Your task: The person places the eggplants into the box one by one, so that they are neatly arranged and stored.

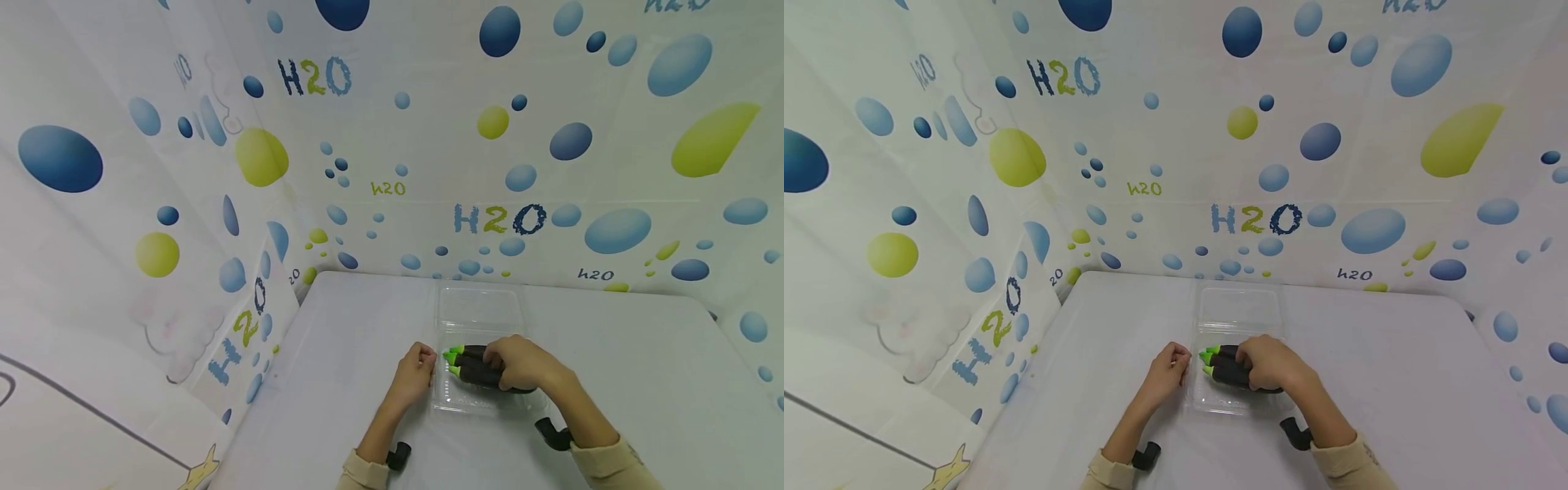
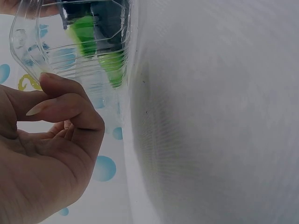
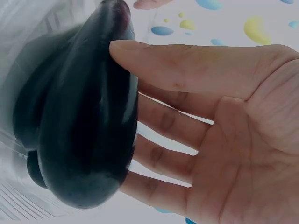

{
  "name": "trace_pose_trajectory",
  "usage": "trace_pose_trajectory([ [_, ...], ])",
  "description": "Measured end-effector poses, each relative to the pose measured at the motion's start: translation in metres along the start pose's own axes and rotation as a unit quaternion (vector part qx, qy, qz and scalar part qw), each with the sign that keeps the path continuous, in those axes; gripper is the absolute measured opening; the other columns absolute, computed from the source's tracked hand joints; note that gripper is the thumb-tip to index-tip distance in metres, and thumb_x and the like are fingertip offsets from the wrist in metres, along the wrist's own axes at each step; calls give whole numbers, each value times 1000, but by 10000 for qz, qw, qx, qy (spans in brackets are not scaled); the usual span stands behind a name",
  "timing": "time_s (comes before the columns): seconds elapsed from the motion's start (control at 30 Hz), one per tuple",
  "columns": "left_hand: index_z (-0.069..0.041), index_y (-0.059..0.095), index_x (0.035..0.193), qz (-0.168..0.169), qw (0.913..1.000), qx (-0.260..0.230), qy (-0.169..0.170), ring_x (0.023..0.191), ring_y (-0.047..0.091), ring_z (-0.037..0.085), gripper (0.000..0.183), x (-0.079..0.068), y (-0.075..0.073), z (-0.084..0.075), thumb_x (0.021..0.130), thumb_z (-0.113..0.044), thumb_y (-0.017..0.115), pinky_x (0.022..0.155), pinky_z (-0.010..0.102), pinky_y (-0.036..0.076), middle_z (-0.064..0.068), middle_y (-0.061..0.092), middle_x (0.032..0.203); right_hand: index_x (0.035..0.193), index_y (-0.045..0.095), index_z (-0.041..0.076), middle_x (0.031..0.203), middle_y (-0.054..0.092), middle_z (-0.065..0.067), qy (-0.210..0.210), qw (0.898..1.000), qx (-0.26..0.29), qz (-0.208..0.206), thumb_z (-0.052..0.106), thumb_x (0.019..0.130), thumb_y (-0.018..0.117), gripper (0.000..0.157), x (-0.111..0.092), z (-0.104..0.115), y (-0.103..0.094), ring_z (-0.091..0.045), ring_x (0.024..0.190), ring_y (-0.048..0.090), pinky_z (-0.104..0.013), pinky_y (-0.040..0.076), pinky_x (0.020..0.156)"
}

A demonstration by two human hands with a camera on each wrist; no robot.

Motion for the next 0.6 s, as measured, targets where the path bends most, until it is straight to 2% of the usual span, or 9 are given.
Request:
trace_pose_trajectory([
  [0.37, 0, 59, 110, -28, 10000, -40, -3, 64, 58, 12, 11, 2, 1, 0, 108, -10, 53, 57, 22, 47, 11, 64, 88, 108, 75, 6, 97, 72, -5, 69, 9999, -19, 76, -7, 67, 89, 45, 2, 0, 6, -24, 94, 66, -51, 57, 87],
  [0.6, 0, 59, 109, -18, 10000, -28, -32, 62, 57, 10, 11, 2, 1, -1, 108, -9, 53, 56, 21, 46, 7, 62, 86, 99, 76, 8, 91, 71, -3, -23, 9998, -183, 77, -6, 65, 91, 40, 2, 3, 10, -22, 90, 62, -50, 56, 84],
])
Point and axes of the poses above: each hand's wrist, its own x-axis towards the middle knuckle, its own y-axis out of the palm, z = x × y, the point moved 3 cm from there along x, towards the middle knuckle
